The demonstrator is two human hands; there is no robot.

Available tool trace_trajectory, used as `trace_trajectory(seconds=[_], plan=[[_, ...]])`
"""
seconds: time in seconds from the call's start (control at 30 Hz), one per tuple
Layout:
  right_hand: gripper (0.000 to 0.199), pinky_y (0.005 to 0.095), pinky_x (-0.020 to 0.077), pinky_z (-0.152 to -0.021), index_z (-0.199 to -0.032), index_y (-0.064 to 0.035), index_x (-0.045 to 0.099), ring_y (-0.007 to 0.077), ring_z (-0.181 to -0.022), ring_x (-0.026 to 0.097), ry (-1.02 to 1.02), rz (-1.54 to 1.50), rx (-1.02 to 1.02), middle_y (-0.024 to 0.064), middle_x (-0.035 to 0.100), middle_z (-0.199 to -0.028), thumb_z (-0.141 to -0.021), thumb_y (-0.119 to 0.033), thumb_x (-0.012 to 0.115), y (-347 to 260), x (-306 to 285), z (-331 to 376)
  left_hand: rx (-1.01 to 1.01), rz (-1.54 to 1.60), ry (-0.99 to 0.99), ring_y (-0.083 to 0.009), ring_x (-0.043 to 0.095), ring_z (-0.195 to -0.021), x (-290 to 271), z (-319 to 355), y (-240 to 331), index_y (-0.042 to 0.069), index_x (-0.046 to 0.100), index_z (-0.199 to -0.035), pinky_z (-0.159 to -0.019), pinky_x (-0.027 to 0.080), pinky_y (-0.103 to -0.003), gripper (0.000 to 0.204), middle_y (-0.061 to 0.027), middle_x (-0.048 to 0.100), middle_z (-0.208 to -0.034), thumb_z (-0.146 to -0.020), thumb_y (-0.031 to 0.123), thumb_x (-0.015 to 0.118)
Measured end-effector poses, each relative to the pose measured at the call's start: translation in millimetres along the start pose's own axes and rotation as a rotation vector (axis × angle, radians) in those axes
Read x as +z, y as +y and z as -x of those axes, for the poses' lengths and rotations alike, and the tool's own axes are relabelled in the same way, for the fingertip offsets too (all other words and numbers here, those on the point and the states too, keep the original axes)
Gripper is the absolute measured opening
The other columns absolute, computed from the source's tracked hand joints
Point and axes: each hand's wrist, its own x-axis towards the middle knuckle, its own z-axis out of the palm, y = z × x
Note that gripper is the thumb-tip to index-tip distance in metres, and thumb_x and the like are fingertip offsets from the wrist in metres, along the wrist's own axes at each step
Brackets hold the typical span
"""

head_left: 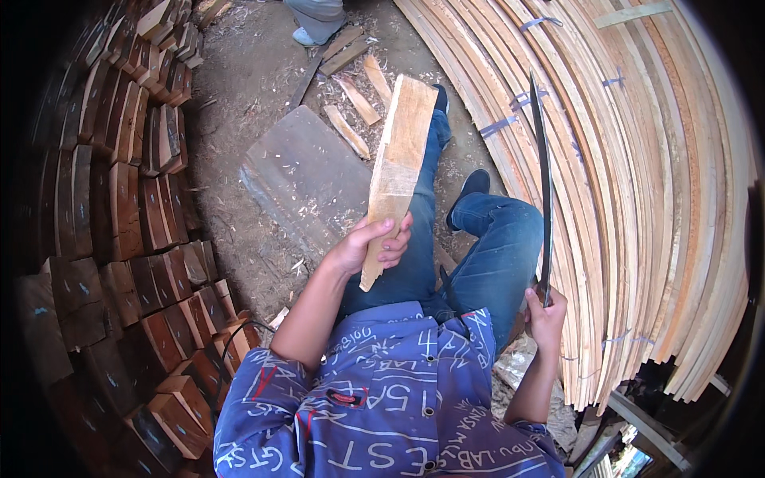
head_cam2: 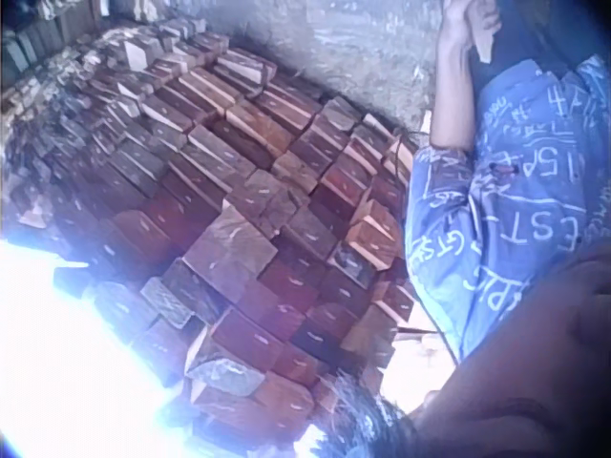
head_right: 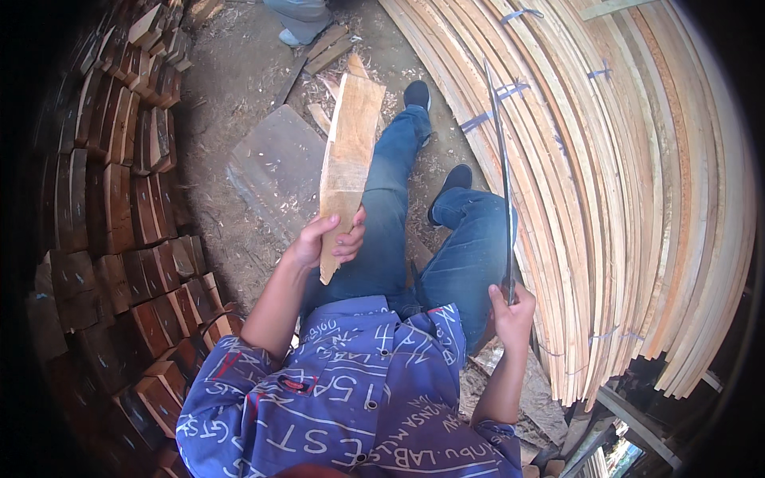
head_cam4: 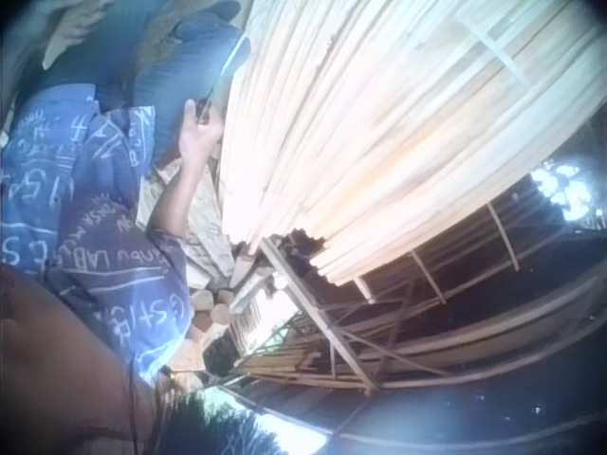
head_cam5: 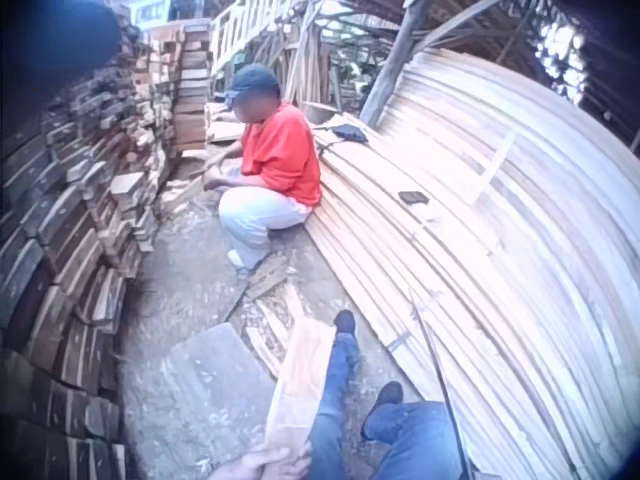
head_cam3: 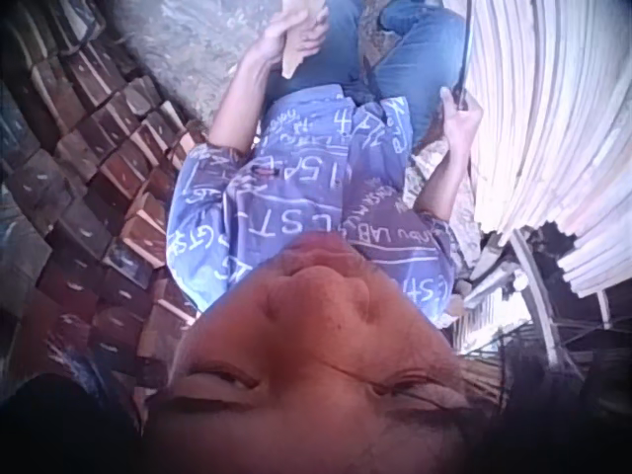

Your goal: The person sits on the ground and uses a large knife to shave and shape a piece of wood held on their lap. They repeatedly scrape the blade along the wood to smooth its surface and refine its edges.

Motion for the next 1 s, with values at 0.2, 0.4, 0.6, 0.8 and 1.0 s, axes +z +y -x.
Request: trace_trajectory(seconds=[0.2,0.4,0.6,0.8,1.0], plan=[[0.025,0.0273,0.0305,-0.049,-0.068,-0.0007,0.054,0.0059,-0.055,0.039,-0.032,-0.050,-0.115,-0.0039,0.046,-0.055,-0.083,-0.012,0.071,-2,12,5,0.008,-0.178,-0.094,-0.0188,0.048,-0.072,59,-21,-15,0.010,0.043,-0.090,-0.082,0.043,-0.037,0.044,-0.0001,0.043,-0.063,-0.090,0.055,0.045],[0.035,0.0321,0.0283,-0.048,-0.066,0.0014,0.047,0.0090,-0.055,0.033,-0.120,-0.034,-0.150,0.0068,0.038,-0.054,-0.082,-0.019,0.071,12,28,3,0.173,-0.224,0.154,-0.0233,0.053,-0.096,91,-45,-39,0.010,0.045,-0.108,-0.094,0.042,-0.040,0.033,-0.0070,0.051,-0.094,-0.092,0.037,0.053],[0.023,0.0235,0.0452,-0.049,-0.074,-0.0009,0.056,0.0078,-0.055,0.057,-0.267,-0.272,-0.097,0.0020,0.055,-0.060,-0.088,-0.015,0.068,7,15,-15,0.298,-0.426,0.182,-0.0202,0.054,-0.104,90,-66,-54,0.007,0.040,-0.128,-0.094,0.043,-0.037,0.049,-0.0093,0.053,-0.106,-0.094,0.036,0.059],[0.022,0.0237,0.0473,-0.051,-0.085,0.0005,0.057,0.0098,-0.057,0.059,-0.247,-0.449,-0.083,0.0057,0.060,-0.065,-0.090,-0.018,0.067,32,4,-20,0.295,-0.505,0.205,-0.0137,0.052,-0.104,93,-66,-89,0.001,0.047,-0.129,-0.094,0.040,-0.029,0.047,-0.0060,0.055,-0.107,-0.095,0.031,0.060],[0.021,0.0268,0.0530,-0.060,-0.085,-0.0020,0.054,0.0134,-0.063,0.063,-0.217,-0.725,-0.042,0.0072,0.063,-0.072,-0.089,-0.016,0.069,47,3,-10,0.131,-0.451,0.092,-0.0154,0.055,-0.104,99,-70,-101,-0.001,0.047,-0.133,-0.094,0.043,-0.031,0.054,-0.0065,0.058,-0.106,-0.089,0.021,0.068]])
